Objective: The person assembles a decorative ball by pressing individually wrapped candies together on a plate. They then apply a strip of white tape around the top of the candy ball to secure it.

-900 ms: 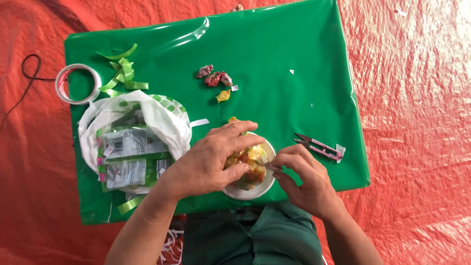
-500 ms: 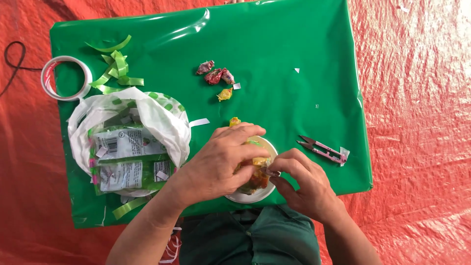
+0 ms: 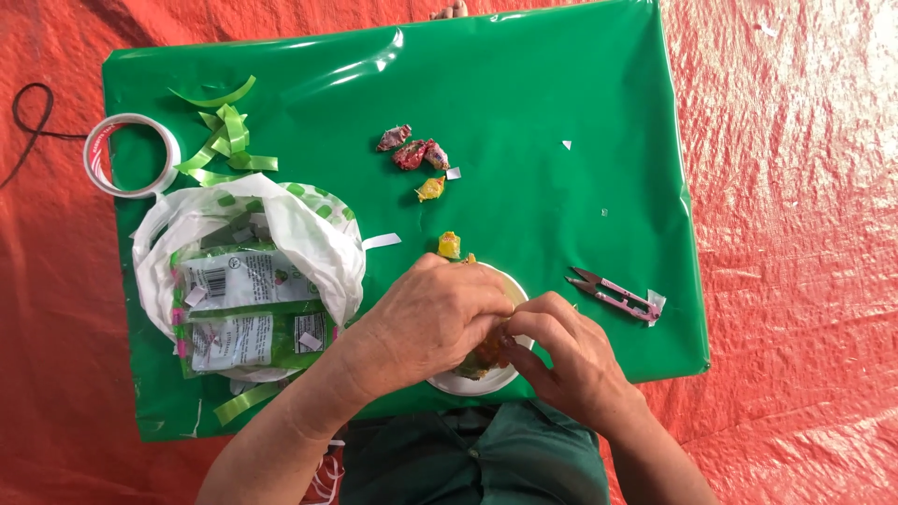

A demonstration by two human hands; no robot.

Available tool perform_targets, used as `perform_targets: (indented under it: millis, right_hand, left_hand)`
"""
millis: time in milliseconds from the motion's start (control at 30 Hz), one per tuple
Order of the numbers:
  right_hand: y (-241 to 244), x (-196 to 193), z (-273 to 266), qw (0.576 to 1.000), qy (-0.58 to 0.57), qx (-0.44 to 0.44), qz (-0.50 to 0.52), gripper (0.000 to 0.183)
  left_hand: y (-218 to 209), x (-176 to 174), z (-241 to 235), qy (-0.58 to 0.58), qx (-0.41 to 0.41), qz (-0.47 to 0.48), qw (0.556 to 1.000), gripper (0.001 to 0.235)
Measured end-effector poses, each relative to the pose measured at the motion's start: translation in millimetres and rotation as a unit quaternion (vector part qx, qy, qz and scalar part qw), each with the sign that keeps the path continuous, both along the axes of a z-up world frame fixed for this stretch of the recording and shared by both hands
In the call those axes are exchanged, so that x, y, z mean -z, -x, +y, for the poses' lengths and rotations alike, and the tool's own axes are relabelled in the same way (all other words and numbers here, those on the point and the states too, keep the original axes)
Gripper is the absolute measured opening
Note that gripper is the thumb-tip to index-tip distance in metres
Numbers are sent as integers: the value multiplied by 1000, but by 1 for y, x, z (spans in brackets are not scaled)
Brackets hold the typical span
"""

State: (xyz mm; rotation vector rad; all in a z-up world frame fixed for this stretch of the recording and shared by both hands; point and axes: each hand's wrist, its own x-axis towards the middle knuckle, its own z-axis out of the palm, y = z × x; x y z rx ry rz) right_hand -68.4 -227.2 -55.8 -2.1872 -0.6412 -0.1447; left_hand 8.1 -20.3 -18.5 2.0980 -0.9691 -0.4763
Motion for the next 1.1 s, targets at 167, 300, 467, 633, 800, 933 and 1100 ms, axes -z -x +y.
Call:
perform_targets:
  millis: [167,300,467,633,800,933,1100]
  right_hand:
    - [-3,-2,2,1000,7,3,-14,16]
    - [-5,-2,2,1000,-6,-4,15,21]
    - [0,-1,-4,999,-23,3,36,18]
    - [0,2,-2,1000,-12,0,17,13]
    - [-3,-2,4,1000,7,12,11,9]
    - [-3,-1,4,1000,17,11,-1,11]
    - [-1,-5,0,998,-36,51,13,6]
  left_hand:
    - [-2,-12,2,56,-3,23,998,19]
    - [3,-2,1,53,-50,40,997,32]
    - [4,1,7,72,-18,4,997,38]
    - [10,-3,24,72,-29,26,997,43]
    - [14,-5,30,103,-31,60,992,42]
    - [15,-5,30,117,-27,60,991,40]
    - [19,-7,36,66,-40,97,992,63]
